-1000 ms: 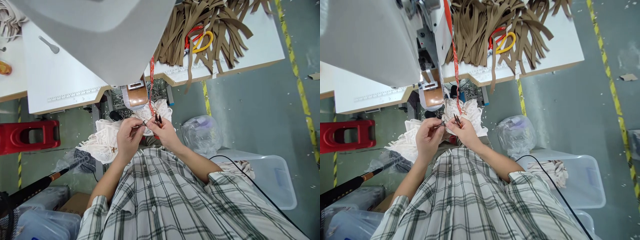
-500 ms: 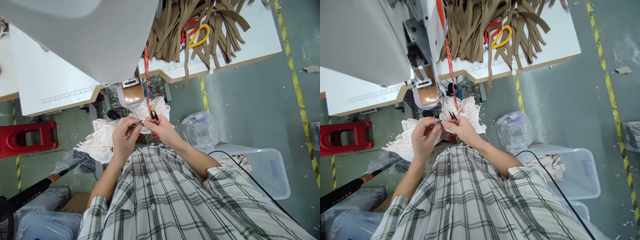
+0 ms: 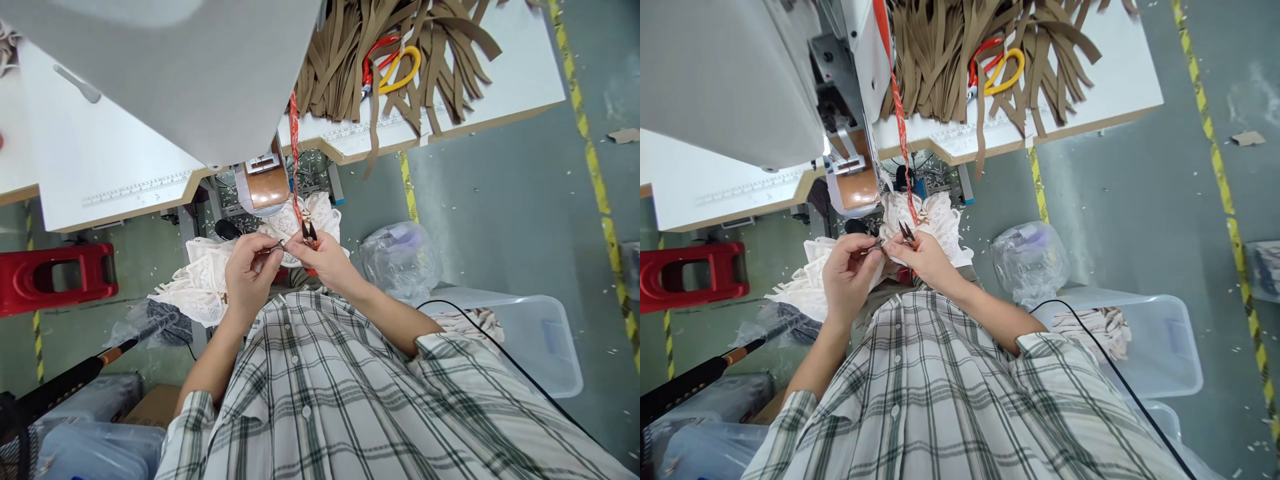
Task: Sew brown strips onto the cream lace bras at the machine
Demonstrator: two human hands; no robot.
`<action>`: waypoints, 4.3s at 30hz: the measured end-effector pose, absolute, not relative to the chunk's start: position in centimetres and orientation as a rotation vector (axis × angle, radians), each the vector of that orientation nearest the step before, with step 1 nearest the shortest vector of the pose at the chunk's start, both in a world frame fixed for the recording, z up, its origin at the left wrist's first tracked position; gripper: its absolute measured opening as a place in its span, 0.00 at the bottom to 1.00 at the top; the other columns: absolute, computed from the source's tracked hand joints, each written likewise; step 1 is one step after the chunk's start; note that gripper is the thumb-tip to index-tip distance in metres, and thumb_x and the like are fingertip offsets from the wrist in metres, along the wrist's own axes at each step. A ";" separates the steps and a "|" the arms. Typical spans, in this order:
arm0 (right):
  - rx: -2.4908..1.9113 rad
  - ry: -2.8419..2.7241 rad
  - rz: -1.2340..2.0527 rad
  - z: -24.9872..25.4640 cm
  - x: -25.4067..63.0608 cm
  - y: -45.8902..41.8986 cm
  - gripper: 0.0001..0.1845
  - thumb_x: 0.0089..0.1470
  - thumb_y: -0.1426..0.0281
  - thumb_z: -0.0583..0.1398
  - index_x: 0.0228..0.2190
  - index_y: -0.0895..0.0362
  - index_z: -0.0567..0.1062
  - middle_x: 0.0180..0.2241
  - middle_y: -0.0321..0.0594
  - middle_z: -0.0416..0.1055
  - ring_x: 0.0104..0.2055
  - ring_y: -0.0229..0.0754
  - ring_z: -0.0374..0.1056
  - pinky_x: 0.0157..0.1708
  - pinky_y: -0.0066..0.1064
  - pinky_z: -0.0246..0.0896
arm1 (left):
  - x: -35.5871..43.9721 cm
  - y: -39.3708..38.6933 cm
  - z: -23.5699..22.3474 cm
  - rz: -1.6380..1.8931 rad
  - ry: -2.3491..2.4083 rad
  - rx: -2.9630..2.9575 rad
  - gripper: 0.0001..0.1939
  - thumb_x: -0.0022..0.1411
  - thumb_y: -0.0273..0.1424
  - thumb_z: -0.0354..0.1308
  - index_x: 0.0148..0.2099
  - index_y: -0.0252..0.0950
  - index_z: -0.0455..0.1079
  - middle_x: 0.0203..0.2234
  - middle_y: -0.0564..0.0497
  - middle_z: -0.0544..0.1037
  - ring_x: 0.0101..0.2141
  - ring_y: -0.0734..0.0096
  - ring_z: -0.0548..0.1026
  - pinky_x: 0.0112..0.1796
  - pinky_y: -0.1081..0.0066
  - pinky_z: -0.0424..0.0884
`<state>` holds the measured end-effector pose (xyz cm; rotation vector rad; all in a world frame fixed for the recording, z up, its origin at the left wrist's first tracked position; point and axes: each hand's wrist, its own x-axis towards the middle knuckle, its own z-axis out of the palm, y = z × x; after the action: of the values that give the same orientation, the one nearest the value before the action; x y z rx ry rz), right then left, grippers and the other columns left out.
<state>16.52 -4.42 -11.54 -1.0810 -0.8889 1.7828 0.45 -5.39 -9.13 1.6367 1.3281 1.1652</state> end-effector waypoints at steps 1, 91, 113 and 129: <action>-1.086 -0.893 1.788 -11.6 16.5 -4.5 0.20 0.53 0.53 0.65 0.25 0.57 0.71 0.20 0.30 0.55 0.22 0.31 0.49 0.22 0.26 0.45 | 0.4 -5.4 -9.2 1.163 1.333 1.635 0.06 0.64 0.30 0.62 0.44 0.38 0.73 0.39 0.48 0.75 0.40 0.70 0.75 0.38 0.70 0.75; -0.882 -0.997 1.762 -13.4 17.6 -2.1 0.20 0.56 0.58 0.64 0.47 0.55 0.75 0.24 0.30 0.62 0.23 0.30 0.54 0.23 0.24 0.51 | 0.6 -2.6 -8.7 0.781 1.038 0.275 0.10 0.56 0.28 0.69 0.40 0.34 0.76 0.26 0.53 0.77 0.26 0.80 0.78 0.28 0.85 0.76; -1.099 -1.620 0.531 -14.5 14.3 4.6 0.18 0.56 0.58 0.59 0.20 0.53 0.66 0.23 0.39 0.63 0.29 0.41 0.59 0.32 0.34 0.53 | 4.5 0.2 -7.6 1.494 1.579 1.199 0.12 0.57 0.34 0.64 0.38 0.38 0.64 0.30 0.55 0.72 0.28 0.76 0.72 0.32 0.75 0.70; -1.311 -0.398 1.232 -18.8 22.7 4.9 0.26 0.47 0.45 0.63 0.33 0.52 0.63 0.25 0.27 0.58 0.22 0.31 0.51 0.24 0.25 0.52 | 2.8 3.0 -8.4 1.301 1.854 1.666 0.10 0.55 0.34 0.62 0.29 0.37 0.64 0.23 0.57 0.68 0.29 0.71 0.68 0.33 0.74 0.66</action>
<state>22.74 4.85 -18.78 -1.3108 -0.3982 1.2322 2.76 3.03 -8.42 1.6659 1.8543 1.3013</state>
